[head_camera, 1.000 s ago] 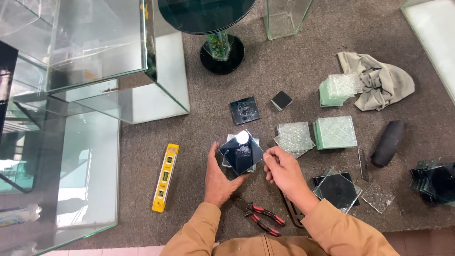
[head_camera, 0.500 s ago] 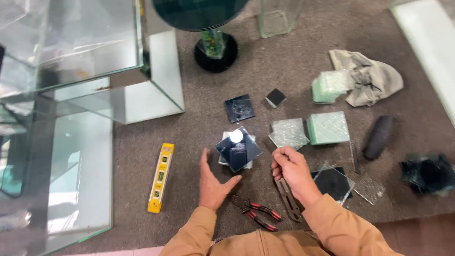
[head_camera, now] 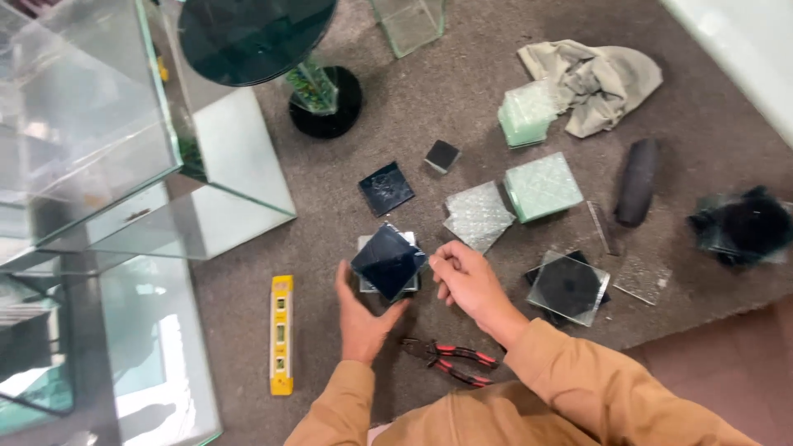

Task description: The person sorts small square glass tiles on a workbench, separating them into stacks by color and texture. They use pliers to adjust the stacks and a utility knife to scrape or clean the surface of individual tiles. The person repeatedly picks up, inspects, and re-stacks the tiles throughout the clip.

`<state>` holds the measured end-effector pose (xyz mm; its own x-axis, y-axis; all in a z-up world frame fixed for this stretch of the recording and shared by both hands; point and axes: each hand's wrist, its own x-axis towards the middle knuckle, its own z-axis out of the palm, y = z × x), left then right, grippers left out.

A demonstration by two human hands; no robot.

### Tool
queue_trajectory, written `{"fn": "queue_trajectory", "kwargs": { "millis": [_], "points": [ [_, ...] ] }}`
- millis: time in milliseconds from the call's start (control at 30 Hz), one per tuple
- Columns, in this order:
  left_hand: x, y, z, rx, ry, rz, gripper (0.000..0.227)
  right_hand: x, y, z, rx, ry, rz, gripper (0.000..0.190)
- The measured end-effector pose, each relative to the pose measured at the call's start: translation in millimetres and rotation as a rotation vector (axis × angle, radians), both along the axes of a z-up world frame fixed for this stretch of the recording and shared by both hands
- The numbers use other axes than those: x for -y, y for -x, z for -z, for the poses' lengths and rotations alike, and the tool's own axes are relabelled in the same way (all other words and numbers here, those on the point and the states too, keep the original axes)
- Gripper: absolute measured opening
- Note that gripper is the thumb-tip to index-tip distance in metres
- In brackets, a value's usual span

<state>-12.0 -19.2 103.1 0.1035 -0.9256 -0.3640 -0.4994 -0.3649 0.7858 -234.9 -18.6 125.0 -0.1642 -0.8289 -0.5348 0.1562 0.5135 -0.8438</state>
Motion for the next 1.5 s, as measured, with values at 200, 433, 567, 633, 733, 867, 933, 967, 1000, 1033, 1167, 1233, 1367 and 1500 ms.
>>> {"fn": "queue_trajectory", "kwargs": {
  "millis": [200, 433, 567, 633, 733, 867, 933, 967, 1000, 1033, 1167, 1233, 1367, 1500],
  "points": [
    [2.0, 7.8, 1.6, -0.066, 0.125, -0.007, 0.151, 16.6, -10.5, -11.5, -0.101, 0.038, -0.070, 0.020],
    [-1.2, 8.7, 0.3, -0.073, 0.265, 0.013, 0.145, 22.5, -4.7, -8.0, -0.198, 0.031, -0.106, 0.021],
    [8.1, 10.1, -10.3, -0.138, 0.313, 0.028, 0.139, 19.4, -5.4, -17.1, -0.220, 0.036, -0.107, 0.022],
    [13.2, 9.1, -0.8, -0.166, 0.382, 0.064, 0.127, 15.9, -4.5, -24.2, -0.259, 0.059, -0.091, 0.028],
    [19.4, 5.9, 9.8, -0.153, 0.407, 0.034, 0.118, 7.8, 6.6, -6.9, -0.261, 0.043, -0.058, 0.029],
    [25.0, 0.6, 11.7, -0.134, 0.444, 0.021, 0.115, 1.4, 19.4, -2.3, -0.308, 0.006, -0.074, 0.032],
    [28.3, -1.1, 4.1, -0.119, 0.322, -0.036, 0.112, 1.1, 28.4, 9.6, -0.492, -0.021, -0.194, 0.046],
    [28.1, -2.1, -1.1, -0.121, 0.321, -0.035, 0.112, 1.2, 23.0, -10.3, -0.493, -0.023, -0.192, 0.046],
    [28.0, -2.8, -6.4, -0.156, 0.271, -0.064, 0.110, 1.4, 17.8, -30.2, -0.563, 0.023, -0.284, 0.062],
    [28.6, -4.2, -11.9, -0.189, 0.221, -0.091, 0.108, 2.0, 12.0, -50.1, -0.630, 0.070, -0.375, 0.080],
    [33.6, -15.7, -4.3, -0.167, 0.144, -0.179, 0.107, 6.6, -10.7, -84.1, -0.639, 0.096, -0.470, 0.103],
    [34.7, -25.0, 12.2, -0.302, 0.189, -0.243, 0.107, 11.2, -17.2, -85.5, -0.629, 0.135, -0.523, 0.115],
    [15.5, -48.1, -6.1, -0.377, 0.237, -0.334, 0.099, 17.0, -18.7, -48.0, -0.698, 0.217, -0.591, 0.131],
    [-19.5, -79.2, -17.9, -0.142, 0.211, -0.391, 0.108, 23.9, -24.4, -7.4, -0.809, 0.255, -0.691, 0.139]
  ]
}}
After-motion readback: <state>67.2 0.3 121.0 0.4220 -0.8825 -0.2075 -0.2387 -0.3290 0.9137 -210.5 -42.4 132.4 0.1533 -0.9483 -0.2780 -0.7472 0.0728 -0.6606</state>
